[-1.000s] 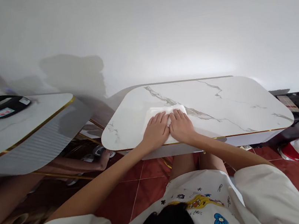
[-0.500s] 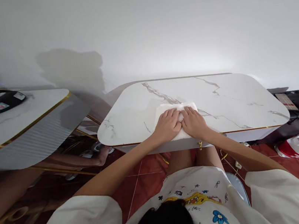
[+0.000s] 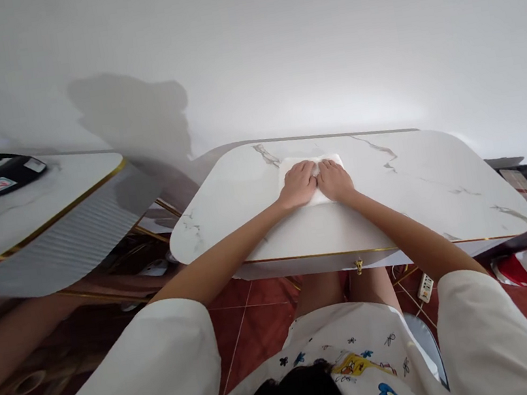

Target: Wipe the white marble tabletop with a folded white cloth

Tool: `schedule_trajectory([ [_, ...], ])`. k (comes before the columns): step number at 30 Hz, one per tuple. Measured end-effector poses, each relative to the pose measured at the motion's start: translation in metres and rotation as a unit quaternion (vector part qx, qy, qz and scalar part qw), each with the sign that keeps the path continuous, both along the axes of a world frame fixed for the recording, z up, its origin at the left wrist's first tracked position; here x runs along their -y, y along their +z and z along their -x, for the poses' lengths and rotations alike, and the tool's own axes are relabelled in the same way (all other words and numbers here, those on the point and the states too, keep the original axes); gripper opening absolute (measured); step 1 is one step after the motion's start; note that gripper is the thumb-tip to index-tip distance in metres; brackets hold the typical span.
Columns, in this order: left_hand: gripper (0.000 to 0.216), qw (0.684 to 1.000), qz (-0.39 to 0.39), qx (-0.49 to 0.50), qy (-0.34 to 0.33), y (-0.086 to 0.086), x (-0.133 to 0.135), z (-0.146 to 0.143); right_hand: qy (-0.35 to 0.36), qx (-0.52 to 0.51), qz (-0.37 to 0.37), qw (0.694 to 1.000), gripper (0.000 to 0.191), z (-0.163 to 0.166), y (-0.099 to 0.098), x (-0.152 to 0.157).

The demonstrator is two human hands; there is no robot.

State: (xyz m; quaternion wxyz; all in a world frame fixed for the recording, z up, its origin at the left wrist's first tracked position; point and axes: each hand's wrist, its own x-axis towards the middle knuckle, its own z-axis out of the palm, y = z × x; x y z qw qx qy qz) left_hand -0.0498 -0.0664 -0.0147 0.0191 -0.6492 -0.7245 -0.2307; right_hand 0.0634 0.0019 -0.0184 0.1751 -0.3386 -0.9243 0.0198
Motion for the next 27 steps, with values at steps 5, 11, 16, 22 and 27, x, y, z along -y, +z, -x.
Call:
schedule_trajectory([
  [5,0.029,0.999,-0.027,-0.029,0.007,-0.005,-0.036,0.027,0.008,-0.004,-0.022,1.000,0.035,0.032,-0.004,-0.041],
  [11,0.029,0.998,-0.042,-0.045,0.013,-0.005,-0.074,0.057,-0.002,0.006,-0.026,1.000,0.034,0.063,0.000,-0.075],
  [16,0.029,0.997,-0.045,-0.055,0.015,-0.003,-0.098,0.071,-0.015,0.010,-0.022,1.000,0.034,0.079,0.004,-0.096],
  [22,0.028,0.997,-0.025,-0.075,0.027,-0.003,-0.120,0.080,-0.020,0.010,-0.012,1.000,0.034,0.088,0.004,-0.119],
  [27,0.027,0.995,-0.011,-0.094,0.035,-0.004,-0.137,0.073,-0.027,0.009,0.007,1.000,0.034,0.081,0.004,-0.135],
])
